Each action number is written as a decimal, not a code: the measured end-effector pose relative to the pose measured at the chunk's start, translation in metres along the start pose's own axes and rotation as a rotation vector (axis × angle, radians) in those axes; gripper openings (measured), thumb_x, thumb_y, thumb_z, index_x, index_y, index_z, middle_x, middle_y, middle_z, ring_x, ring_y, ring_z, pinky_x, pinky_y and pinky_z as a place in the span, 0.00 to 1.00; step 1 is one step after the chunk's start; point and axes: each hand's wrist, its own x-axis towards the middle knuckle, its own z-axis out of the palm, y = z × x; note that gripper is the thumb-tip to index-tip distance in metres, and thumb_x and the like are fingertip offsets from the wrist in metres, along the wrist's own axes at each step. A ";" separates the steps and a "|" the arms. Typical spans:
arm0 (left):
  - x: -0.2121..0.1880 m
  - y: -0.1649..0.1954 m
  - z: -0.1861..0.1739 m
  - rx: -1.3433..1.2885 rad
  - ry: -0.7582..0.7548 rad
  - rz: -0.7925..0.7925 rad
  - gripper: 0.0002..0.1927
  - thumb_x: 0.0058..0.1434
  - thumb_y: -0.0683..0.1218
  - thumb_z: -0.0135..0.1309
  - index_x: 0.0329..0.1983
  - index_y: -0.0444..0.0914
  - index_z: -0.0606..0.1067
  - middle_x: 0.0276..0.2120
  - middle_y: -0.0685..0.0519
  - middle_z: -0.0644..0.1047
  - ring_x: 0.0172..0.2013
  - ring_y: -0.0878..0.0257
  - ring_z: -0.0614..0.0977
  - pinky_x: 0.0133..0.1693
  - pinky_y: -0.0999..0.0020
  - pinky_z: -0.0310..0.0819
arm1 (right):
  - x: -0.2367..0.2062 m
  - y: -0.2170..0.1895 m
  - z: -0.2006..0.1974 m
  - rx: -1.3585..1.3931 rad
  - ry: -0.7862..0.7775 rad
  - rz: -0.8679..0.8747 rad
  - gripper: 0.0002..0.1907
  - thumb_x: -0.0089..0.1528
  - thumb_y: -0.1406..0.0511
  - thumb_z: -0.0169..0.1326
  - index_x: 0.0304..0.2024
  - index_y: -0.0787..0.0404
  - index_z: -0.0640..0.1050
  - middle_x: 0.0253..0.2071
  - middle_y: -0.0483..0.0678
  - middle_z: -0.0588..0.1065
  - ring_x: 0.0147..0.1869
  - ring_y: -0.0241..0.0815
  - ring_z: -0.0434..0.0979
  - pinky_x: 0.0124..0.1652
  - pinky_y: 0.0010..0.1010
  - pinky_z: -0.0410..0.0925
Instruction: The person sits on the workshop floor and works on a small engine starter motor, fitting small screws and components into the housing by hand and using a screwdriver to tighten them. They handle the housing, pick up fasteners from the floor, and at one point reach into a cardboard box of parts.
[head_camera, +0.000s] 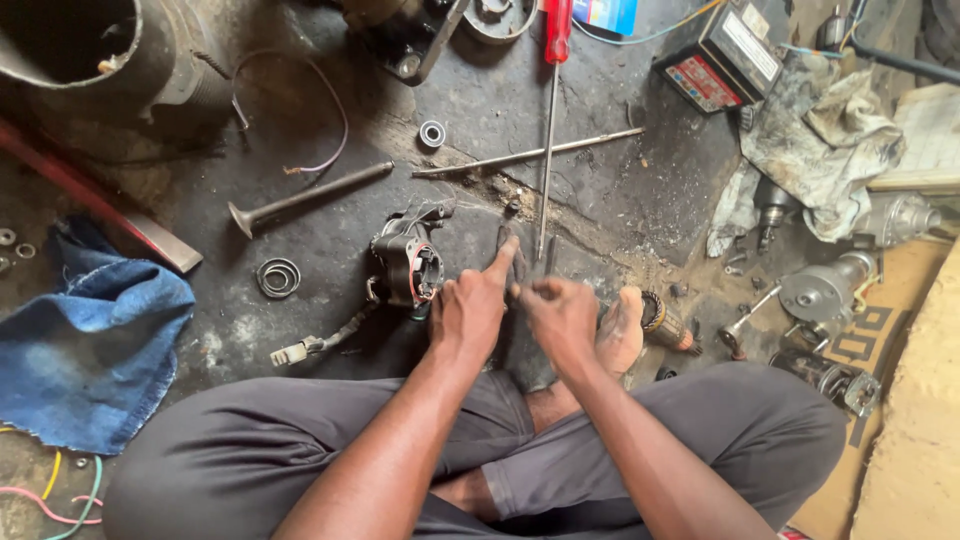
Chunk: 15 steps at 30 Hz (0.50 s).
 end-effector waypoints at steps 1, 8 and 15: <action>0.000 0.000 0.000 0.001 0.013 0.003 0.37 0.64 0.40 0.53 0.73 0.62 0.60 0.34 0.38 0.81 0.39 0.39 0.84 0.40 0.45 0.79 | 0.000 -0.002 0.001 0.065 -0.001 0.021 0.15 0.55 0.61 0.66 0.35 0.68 0.85 0.18 0.45 0.76 0.20 0.31 0.73 0.21 0.28 0.65; -0.001 0.000 0.002 0.008 0.036 0.002 0.33 0.66 0.41 0.51 0.72 0.62 0.62 0.34 0.38 0.81 0.39 0.37 0.84 0.40 0.44 0.78 | -0.001 -0.004 -0.001 -0.020 -0.012 0.005 0.14 0.57 0.62 0.65 0.35 0.69 0.84 0.18 0.48 0.77 0.19 0.32 0.75 0.20 0.27 0.66; -0.005 0.001 -0.001 -0.024 -0.018 0.004 0.39 0.61 0.41 0.57 0.73 0.62 0.60 0.35 0.38 0.81 0.39 0.39 0.84 0.41 0.45 0.79 | -0.003 0.002 0.000 0.075 -0.035 0.045 0.14 0.56 0.63 0.66 0.35 0.71 0.84 0.21 0.48 0.79 0.20 0.32 0.77 0.21 0.27 0.68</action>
